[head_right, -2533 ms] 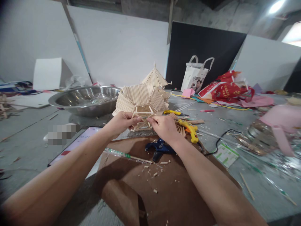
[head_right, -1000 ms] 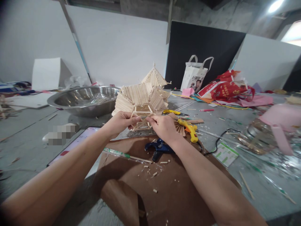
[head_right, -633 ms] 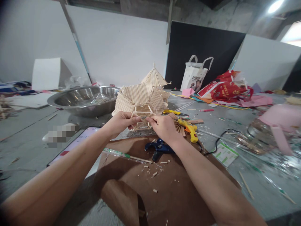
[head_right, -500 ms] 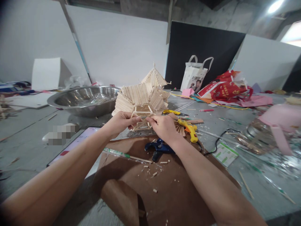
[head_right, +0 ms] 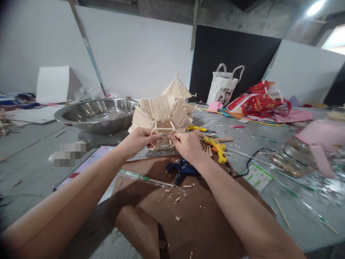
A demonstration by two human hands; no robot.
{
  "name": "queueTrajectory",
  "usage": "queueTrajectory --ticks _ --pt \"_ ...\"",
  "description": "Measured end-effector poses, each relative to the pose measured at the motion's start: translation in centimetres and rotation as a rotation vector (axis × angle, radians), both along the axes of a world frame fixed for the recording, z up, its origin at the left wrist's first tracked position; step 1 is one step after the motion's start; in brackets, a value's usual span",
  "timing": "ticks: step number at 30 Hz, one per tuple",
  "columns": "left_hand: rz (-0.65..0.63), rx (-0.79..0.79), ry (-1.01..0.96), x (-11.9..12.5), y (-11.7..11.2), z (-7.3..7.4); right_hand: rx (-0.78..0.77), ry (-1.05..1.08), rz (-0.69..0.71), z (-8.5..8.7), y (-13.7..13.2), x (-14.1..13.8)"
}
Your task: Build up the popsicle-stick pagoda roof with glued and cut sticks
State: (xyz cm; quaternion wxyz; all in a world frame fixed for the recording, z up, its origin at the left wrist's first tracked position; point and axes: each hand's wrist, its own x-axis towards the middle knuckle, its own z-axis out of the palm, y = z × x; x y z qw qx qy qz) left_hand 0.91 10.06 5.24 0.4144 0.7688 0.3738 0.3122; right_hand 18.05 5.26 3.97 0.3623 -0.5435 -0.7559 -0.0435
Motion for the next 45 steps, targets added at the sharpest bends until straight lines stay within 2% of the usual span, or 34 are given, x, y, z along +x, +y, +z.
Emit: queueTrajectory --ticks 45 --pt "0.006 0.021 0.050 -0.05 -0.07 0.21 0.002 -0.089 0.003 0.14 -0.07 0.13"
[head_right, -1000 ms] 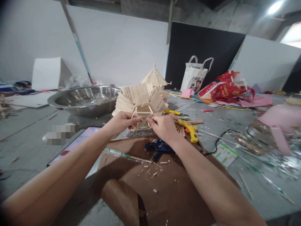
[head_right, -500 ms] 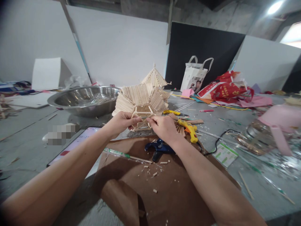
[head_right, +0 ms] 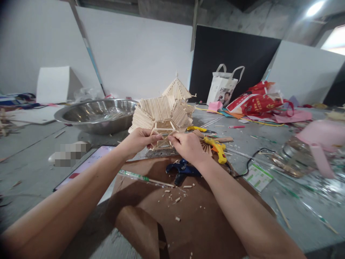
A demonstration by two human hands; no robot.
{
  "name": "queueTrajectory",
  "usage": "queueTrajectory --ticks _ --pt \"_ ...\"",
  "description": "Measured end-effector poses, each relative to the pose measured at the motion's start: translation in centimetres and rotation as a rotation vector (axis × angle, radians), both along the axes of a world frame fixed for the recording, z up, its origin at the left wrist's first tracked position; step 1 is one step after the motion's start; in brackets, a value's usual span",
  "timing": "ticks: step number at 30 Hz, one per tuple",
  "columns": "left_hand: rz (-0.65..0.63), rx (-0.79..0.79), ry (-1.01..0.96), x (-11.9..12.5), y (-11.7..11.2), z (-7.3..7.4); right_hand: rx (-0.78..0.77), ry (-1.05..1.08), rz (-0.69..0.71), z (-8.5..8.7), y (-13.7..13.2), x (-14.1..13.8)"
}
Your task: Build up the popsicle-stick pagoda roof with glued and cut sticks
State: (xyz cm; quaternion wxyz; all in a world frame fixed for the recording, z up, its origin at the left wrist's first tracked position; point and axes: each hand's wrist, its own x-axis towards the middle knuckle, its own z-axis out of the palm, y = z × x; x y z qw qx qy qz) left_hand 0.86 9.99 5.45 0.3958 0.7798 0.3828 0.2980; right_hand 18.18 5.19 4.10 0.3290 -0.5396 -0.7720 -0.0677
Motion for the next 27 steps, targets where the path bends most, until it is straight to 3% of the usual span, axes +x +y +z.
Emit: queueTrajectory --ticks 27 --pt "-0.023 -0.021 -0.039 -0.08 0.18 -0.20 -0.023 0.072 0.026 -0.14 0.05 0.10"
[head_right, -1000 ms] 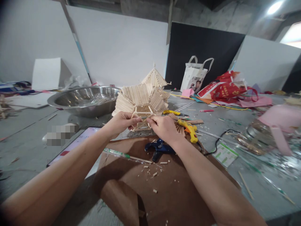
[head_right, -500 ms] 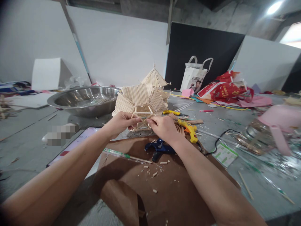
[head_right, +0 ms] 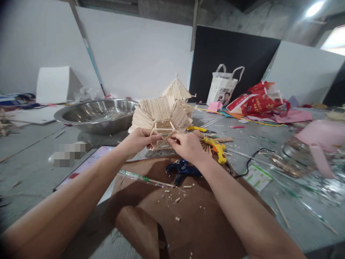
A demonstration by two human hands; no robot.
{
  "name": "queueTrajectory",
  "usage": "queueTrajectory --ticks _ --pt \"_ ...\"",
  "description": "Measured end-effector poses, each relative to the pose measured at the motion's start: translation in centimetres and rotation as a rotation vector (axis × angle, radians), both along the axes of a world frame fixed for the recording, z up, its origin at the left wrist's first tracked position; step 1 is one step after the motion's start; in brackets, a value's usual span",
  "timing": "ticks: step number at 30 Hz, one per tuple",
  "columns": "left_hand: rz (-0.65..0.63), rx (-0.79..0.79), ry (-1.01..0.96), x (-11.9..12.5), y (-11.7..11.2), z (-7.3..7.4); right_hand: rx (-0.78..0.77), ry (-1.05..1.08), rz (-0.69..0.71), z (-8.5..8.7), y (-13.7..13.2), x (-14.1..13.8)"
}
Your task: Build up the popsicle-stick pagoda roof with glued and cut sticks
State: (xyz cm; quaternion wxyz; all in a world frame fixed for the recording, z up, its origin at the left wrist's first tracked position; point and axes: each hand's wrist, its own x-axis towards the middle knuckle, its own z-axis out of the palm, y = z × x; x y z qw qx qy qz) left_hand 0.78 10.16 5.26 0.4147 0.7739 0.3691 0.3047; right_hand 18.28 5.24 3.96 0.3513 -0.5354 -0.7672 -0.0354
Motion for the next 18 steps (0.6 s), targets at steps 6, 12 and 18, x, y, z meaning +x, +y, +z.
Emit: queueTrajectory --ticks 6,12,18 --pt "0.000 0.002 0.005 0.02 0.00 0.04 0.005 0.022 0.027 -0.07 -0.03 0.08" --pt "0.005 0.004 0.017 0.04 0.01 0.05 -0.025 0.000 0.011 0.12 -0.10 0.12" --pt "0.015 0.002 0.013 0.10 -0.06 0.10 -0.039 -0.023 -0.015 0.20 -0.08 0.06"
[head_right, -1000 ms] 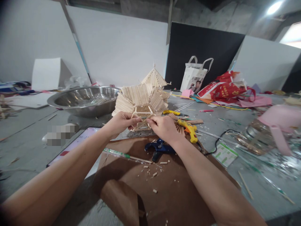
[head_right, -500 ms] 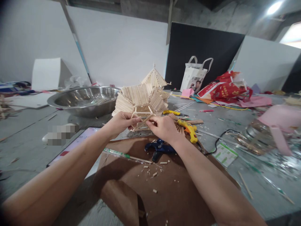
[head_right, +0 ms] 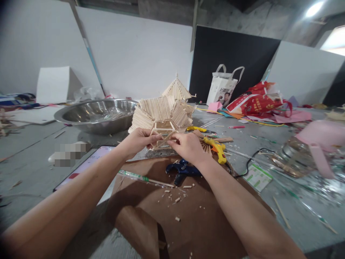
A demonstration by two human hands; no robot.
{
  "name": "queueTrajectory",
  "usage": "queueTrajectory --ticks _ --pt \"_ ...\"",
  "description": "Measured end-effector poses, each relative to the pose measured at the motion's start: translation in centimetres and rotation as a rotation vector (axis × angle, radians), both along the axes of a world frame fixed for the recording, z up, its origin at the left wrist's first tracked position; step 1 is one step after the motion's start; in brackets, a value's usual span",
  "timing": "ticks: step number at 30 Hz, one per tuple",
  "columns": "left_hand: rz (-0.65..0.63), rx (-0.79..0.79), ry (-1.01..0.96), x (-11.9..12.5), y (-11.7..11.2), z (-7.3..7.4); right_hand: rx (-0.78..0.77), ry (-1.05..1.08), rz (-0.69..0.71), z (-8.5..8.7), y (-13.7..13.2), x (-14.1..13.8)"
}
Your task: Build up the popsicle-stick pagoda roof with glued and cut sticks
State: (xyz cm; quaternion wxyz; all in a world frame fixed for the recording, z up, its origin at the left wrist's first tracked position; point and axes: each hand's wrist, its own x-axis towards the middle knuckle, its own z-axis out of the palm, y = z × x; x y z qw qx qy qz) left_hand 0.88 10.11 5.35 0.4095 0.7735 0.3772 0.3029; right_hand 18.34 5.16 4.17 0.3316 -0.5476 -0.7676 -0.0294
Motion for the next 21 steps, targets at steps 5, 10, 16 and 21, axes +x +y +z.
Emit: queueTrajectory --ticks 5,10,16,21 --pt "-0.009 0.008 0.000 -0.05 0.03 -0.06 0.010 -0.007 -0.001 -0.19 0.15 0.04" --pt "-0.015 0.002 -0.012 -0.02 -0.09 0.03 0.023 -0.021 -0.022 -0.35 0.26 0.02" --pt "-0.005 0.007 0.001 -0.02 -0.05 0.05 0.020 -0.023 -0.027 -0.31 0.20 -0.01" --pt "0.002 0.023 0.020 -0.06 0.09 -0.07 0.019 -0.026 -0.031 -0.37 0.23 -0.02"
